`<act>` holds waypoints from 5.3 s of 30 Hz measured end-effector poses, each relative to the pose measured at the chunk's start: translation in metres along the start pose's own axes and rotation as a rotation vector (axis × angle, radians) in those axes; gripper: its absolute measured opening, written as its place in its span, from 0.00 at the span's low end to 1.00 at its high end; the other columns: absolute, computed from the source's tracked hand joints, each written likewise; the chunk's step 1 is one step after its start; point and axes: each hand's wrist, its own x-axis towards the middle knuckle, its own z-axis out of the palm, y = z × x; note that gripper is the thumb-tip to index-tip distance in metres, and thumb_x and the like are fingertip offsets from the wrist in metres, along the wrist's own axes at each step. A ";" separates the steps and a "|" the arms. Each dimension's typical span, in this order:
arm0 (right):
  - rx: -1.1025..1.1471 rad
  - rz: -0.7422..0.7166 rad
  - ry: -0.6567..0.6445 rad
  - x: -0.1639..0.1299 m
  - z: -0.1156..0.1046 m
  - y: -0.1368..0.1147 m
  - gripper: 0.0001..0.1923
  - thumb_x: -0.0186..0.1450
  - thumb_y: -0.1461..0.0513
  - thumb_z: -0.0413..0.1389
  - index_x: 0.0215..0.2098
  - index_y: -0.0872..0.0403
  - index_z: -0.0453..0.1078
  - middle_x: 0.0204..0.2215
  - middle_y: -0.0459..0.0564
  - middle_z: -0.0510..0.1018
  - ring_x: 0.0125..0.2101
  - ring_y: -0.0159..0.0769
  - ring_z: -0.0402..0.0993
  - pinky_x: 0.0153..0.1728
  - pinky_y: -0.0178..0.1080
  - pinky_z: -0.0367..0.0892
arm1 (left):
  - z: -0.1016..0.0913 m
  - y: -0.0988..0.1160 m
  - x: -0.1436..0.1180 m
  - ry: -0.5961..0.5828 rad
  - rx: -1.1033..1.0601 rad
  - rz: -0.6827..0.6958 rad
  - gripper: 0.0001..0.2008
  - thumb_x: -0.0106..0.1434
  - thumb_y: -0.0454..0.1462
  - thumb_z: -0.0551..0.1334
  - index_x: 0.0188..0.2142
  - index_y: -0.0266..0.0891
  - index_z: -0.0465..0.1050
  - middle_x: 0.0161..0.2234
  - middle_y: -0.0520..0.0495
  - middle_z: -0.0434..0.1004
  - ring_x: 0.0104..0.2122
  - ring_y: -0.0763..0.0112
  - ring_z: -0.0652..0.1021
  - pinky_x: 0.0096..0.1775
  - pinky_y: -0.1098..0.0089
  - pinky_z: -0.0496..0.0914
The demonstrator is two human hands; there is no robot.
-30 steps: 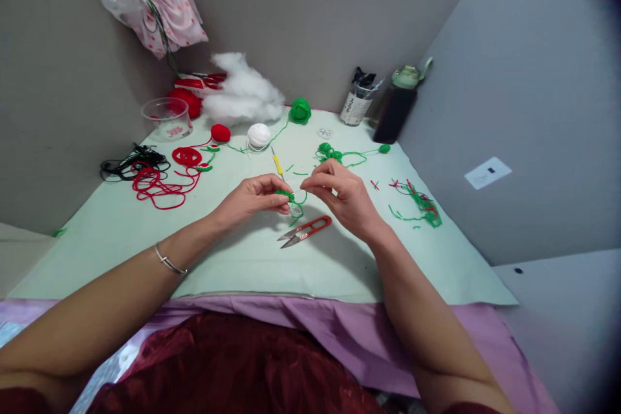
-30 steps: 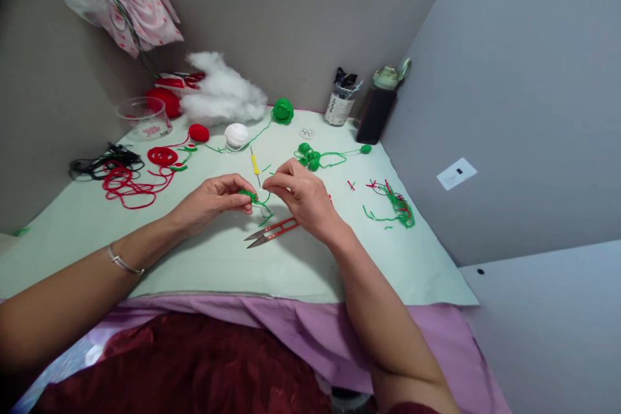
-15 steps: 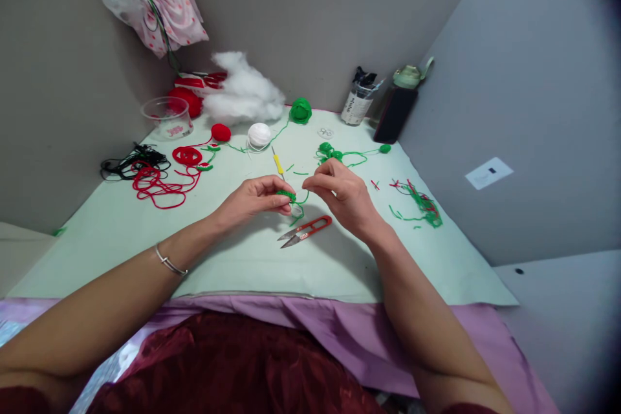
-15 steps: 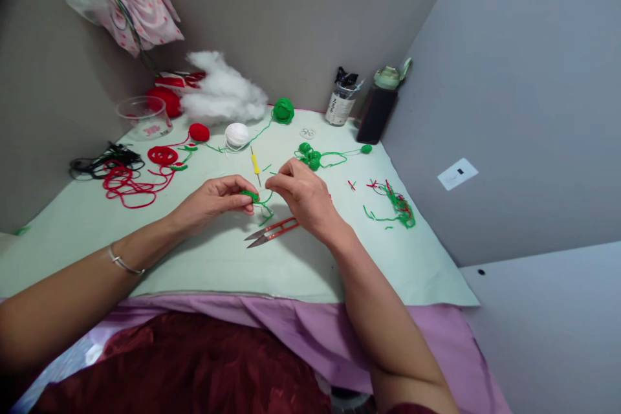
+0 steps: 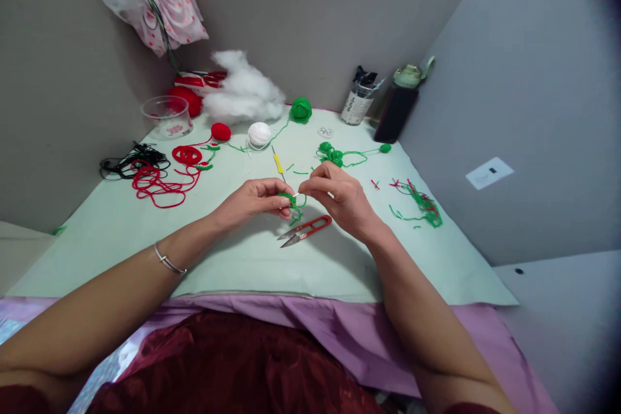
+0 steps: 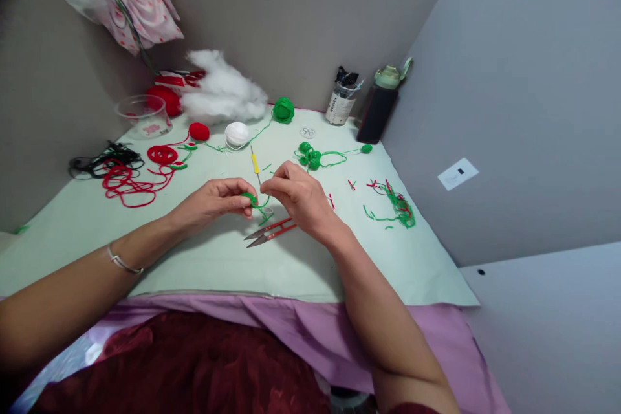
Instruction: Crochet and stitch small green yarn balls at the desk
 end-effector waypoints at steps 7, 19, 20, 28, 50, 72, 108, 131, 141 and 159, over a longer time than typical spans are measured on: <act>-0.046 -0.034 0.027 0.000 0.000 0.003 0.09 0.70 0.68 0.55 0.39 0.52 0.77 0.33 0.48 0.71 0.34 0.33 0.69 0.34 0.36 0.64 | 0.000 0.001 -0.001 0.003 -0.007 -0.029 0.12 0.58 0.41 0.72 0.38 0.36 0.78 0.32 0.50 0.80 0.29 0.74 0.80 0.38 0.71 0.75; 0.074 0.075 0.048 0.001 0.010 -0.001 0.04 0.68 0.66 0.60 0.39 0.53 0.77 0.32 0.48 0.73 0.32 0.31 0.70 0.34 0.35 0.64 | 0.001 0.001 0.000 0.022 -0.020 0.034 0.11 0.58 0.41 0.72 0.37 0.38 0.77 0.33 0.51 0.79 0.33 0.73 0.79 0.42 0.68 0.73; 0.064 0.084 0.058 0.001 0.012 -0.001 0.03 0.68 0.66 0.60 0.39 0.53 0.77 0.32 0.47 0.73 0.31 0.31 0.69 0.33 0.35 0.63 | 0.001 0.001 0.000 0.028 -0.015 0.050 0.10 0.59 0.40 0.71 0.36 0.38 0.77 0.34 0.51 0.79 0.34 0.72 0.79 0.44 0.68 0.72; 0.176 0.076 -0.004 -0.002 0.021 -0.011 0.10 0.72 0.66 0.52 0.47 0.52 0.74 0.37 0.49 0.79 0.36 0.32 0.75 0.37 0.34 0.68 | 0.003 -0.005 0.002 0.006 -0.070 0.035 0.09 0.59 0.39 0.70 0.35 0.37 0.75 0.34 0.50 0.79 0.38 0.69 0.80 0.47 0.66 0.71; 0.946 0.445 0.371 0.011 -0.012 -0.008 0.15 0.68 0.49 0.58 0.38 0.50 0.61 0.20 0.38 0.64 0.34 0.35 0.81 0.40 0.38 0.77 | 0.008 0.001 -0.001 -0.001 0.070 -0.073 0.11 0.57 0.38 0.69 0.30 0.38 0.68 0.26 0.49 0.80 0.29 0.69 0.80 0.35 0.70 0.69; 0.011 0.073 0.067 0.002 -0.002 -0.001 0.08 0.70 0.67 0.56 0.39 0.49 0.77 0.35 0.49 0.72 0.35 0.34 0.70 0.35 0.38 0.64 | 0.004 0.003 -0.001 0.124 0.050 0.056 0.14 0.56 0.42 0.73 0.39 0.38 0.76 0.34 0.51 0.79 0.34 0.70 0.81 0.44 0.66 0.74; -0.166 -0.112 0.000 0.000 -0.004 0.006 0.10 0.70 0.69 0.54 0.37 0.51 0.76 0.33 0.49 0.70 0.34 0.34 0.67 0.32 0.36 0.61 | 0.002 0.002 -0.002 0.007 0.088 -0.028 0.14 0.58 0.43 0.72 0.39 0.37 0.79 0.34 0.47 0.82 0.36 0.67 0.81 0.45 0.65 0.73; 0.383 0.024 -0.129 0.002 -0.005 0.009 0.06 0.70 0.62 0.58 0.41 0.50 0.79 0.34 0.48 0.73 0.36 0.31 0.72 0.37 0.36 0.69 | -0.001 0.008 -0.004 -0.127 0.109 -0.013 0.10 0.59 0.40 0.71 0.40 0.38 0.80 0.35 0.48 0.82 0.36 0.70 0.80 0.44 0.68 0.71; 0.433 0.114 -0.172 0.003 -0.007 0.007 0.07 0.70 0.60 0.59 0.40 0.51 0.80 0.32 0.48 0.73 0.35 0.32 0.71 0.38 0.37 0.67 | -0.003 0.005 -0.005 -0.123 0.122 -0.007 0.10 0.62 0.41 0.70 0.40 0.39 0.79 0.36 0.49 0.83 0.38 0.71 0.80 0.45 0.69 0.72; 0.366 0.225 0.028 0.000 0.019 -0.006 0.12 0.68 0.66 0.56 0.49 0.53 0.74 0.35 0.47 0.77 0.32 0.30 0.73 0.37 0.35 0.70 | 0.003 0.002 -0.002 -0.016 -0.042 0.012 0.12 0.60 0.41 0.70 0.38 0.37 0.72 0.34 0.50 0.78 0.35 0.69 0.81 0.45 0.63 0.74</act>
